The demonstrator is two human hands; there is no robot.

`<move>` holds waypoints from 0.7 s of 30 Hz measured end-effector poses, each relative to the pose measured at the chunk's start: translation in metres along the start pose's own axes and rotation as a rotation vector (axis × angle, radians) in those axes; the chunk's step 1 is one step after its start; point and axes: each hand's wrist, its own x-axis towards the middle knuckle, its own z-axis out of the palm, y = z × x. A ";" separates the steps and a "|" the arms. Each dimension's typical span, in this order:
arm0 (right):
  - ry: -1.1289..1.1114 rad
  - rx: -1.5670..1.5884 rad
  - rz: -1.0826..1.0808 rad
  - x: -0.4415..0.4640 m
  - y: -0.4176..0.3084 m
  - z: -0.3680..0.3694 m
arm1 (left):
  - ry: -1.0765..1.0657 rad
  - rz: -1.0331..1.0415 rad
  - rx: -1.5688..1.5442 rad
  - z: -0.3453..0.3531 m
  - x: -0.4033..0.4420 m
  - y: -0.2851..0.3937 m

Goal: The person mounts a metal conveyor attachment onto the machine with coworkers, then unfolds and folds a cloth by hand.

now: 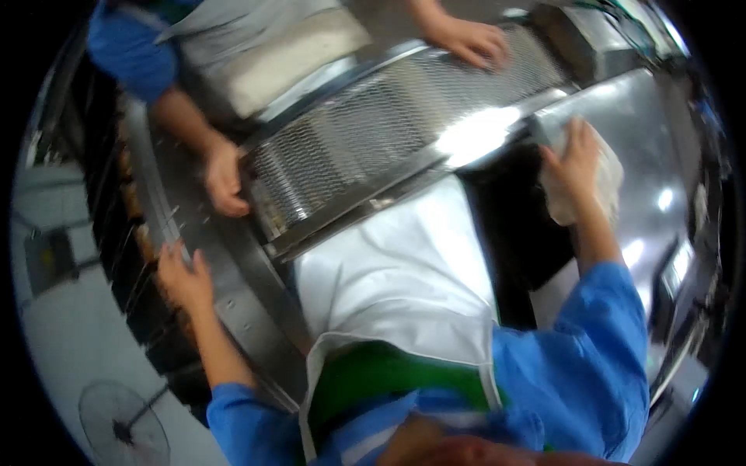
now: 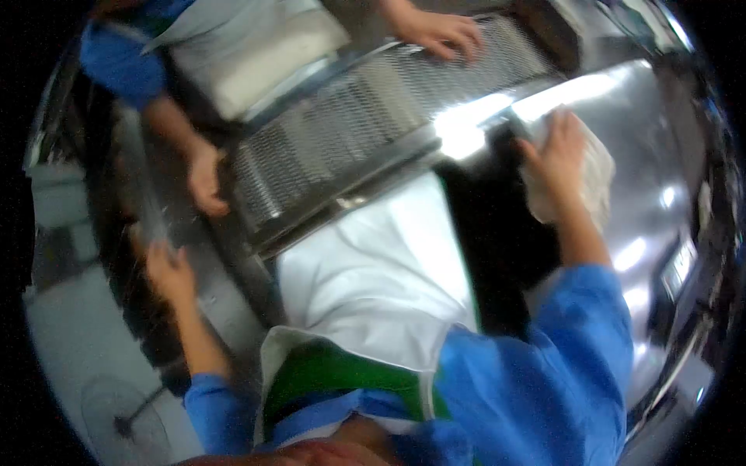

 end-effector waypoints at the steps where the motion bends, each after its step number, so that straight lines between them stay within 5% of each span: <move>1: -0.010 -0.005 -0.015 0.000 0.004 0.001 | -0.038 -0.043 -0.018 0.002 -0.001 0.005; 6: -0.175 0.405 -0.223 0.016 0.070 0.015 | -0.055 0.036 -0.131 0.010 0.018 0.019; 8: -0.161 0.099 -0.173 0.005 0.041 -0.009 | -0.057 0.042 -0.149 0.015 0.022 0.017; 21: 0.053 0.090 -0.202 -0.003 0.042 0.017 | -0.147 0.042 -0.099 0.027 0.035 0.002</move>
